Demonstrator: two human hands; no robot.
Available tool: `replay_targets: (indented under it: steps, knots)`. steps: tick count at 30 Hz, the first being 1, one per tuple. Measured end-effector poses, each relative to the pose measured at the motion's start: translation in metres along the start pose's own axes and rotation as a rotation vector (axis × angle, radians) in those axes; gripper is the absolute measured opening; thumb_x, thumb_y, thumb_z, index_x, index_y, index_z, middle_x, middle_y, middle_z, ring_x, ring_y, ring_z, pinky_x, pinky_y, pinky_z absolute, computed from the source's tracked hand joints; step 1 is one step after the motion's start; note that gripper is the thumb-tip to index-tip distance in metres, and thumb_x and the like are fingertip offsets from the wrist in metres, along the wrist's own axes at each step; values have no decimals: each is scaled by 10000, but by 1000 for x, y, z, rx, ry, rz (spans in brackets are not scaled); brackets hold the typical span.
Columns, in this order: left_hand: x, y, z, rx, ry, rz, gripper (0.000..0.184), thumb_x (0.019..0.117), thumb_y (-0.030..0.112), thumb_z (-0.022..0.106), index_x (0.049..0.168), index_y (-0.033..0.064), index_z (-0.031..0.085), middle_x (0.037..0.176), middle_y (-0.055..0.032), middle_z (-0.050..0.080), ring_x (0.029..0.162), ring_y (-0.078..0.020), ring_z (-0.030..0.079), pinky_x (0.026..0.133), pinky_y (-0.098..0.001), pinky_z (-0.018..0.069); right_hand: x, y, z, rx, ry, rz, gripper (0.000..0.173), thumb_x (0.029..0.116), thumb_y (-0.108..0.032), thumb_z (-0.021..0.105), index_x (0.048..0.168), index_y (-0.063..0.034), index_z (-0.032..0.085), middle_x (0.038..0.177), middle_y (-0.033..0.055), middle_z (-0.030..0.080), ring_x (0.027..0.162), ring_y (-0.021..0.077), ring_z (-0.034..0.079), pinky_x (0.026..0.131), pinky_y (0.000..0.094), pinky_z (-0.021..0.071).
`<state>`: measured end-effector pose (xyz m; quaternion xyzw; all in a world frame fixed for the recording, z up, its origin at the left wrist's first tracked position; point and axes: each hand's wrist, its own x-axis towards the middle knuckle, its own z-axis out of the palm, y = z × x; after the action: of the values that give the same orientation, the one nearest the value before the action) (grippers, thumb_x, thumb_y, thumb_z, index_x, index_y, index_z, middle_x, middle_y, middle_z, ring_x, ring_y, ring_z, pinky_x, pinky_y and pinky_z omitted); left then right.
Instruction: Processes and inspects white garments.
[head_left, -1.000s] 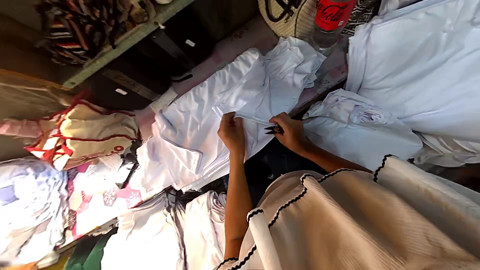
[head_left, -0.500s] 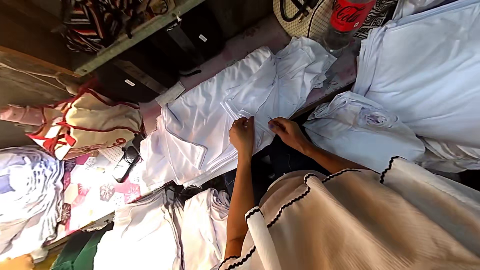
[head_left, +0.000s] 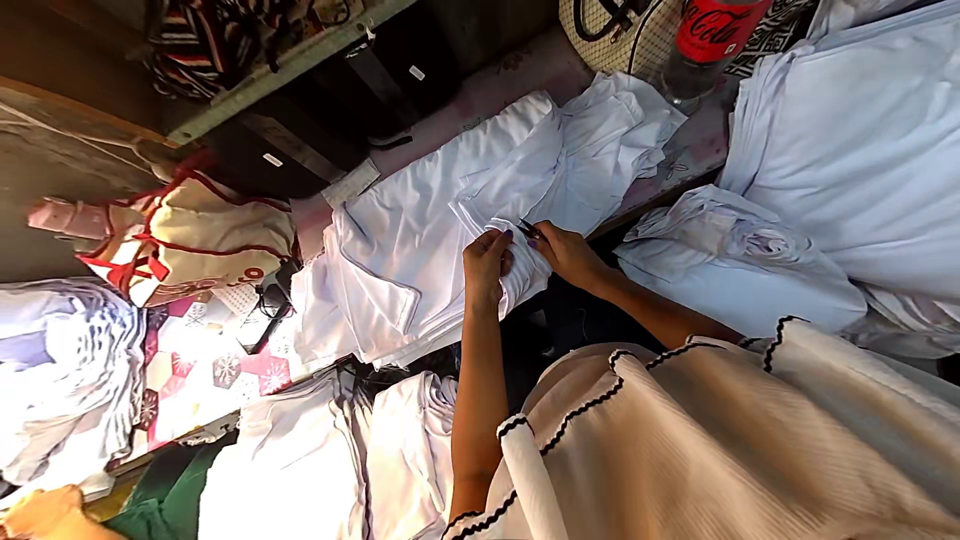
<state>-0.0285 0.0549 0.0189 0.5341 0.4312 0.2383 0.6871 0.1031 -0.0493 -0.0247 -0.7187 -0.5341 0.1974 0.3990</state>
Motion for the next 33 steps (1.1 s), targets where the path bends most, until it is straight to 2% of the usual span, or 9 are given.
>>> replay_targets:
  steps: [14, 17, 20, 22, 25, 27, 29, 31, 33]
  knots:
    - [0, -5, 4, 18, 17, 44, 108, 1019, 80, 600, 912, 79, 611, 603, 34, 564, 423, -10, 451, 403, -152, 395, 4, -3, -1, -142, 48, -80, 249, 1084, -217, 521, 1075, 6, 632, 820, 175, 663, 705, 343, 692, 604, 510, 559]
    - [-1, -6, 4, 199, 60, 128, 79, 976, 112, 678, 934, 66, 629, 649, 22, 593, 442, -8, 460, 415, -158, 399, 2, -1, -2, -107, 60, -68, 254, 1086, -210, 515, 1086, 16, 630, 824, 179, 664, 704, 344, 689, 613, 508, 556]
    - [9, 3, -5, 690, 205, 408, 223, 978, 185, 678, 1045, -27, 697, 797, -124, 656, 641, -197, 573, 621, -392, 494, -4, 3, -11, -50, 54, -31, 268, 1090, -196, 500, 1125, 35, 632, 827, 192, 671, 722, 349, 690, 656, 517, 561]
    - [35, 13, -17, 823, 315, 537, 284, 982, 201, 647, 1090, -55, 703, 1021, -227, 683, 924, -344, 654, 824, -514, 524, -10, 8, -19, -24, 26, 0, 273, 1092, -186, 488, 1146, 41, 629, 811, 186, 664, 719, 340, 683, 679, 518, 564]
    - [88, 2, -33, 812, 325, 547, 313, 979, 198, 622, 1114, -79, 675, 1349, -325, 547, 1286, -484, 483, 1064, -589, 390, -22, 12, -27, 34, -64, 75, 297, 1102, -206, 468, 1189, 39, 609, 841, 176, 663, 745, 320, 674, 721, 510, 560]
    - [111, -16, -36, 764, 238, 409, 460, 1000, 269, 622, 1293, -82, 571, 1388, -350, 510, 1315, -513, 464, 1078, -646, 364, -31, 13, -31, 91, -132, 121, 311, 1108, -207, 452, 1226, 44, 591, 888, 177, 668, 780, 298, 673, 766, 478, 564]
    - [118, -19, -35, 646, 149, 322, 718, 956, 361, 700, 1479, -39, 416, 1406, -331, 519, 1297, -460, 514, 1077, -603, 407, -37, 16, -36, 177, -172, 170, 325, 1116, -196, 417, 1252, 51, 577, 912, 156, 663, 784, 239, 662, 781, 409, 561]
    - [116, -11, -34, 514, 57, 266, 820, 888, 278, 792, 1519, 0, 350, 1415, -291, 532, 1266, -367, 576, 1054, -525, 478, -44, 20, -42, 304, -155, 222, 344, 1123, -190, 372, 1262, 55, 568, 917, 132, 654, 773, 180, 651, 775, 352, 565]
    - [99, -3, -29, 431, -26, 303, 741, 843, 115, 800, 1461, -16, 412, 1330, -255, 595, 1172, -299, 635, 987, -472, 539, -51, 29, -52, 416, -98, 256, 377, 1127, -201, 328, 1283, 48, 565, 916, 116, 657, 750, 157, 652, 745, 342, 579]
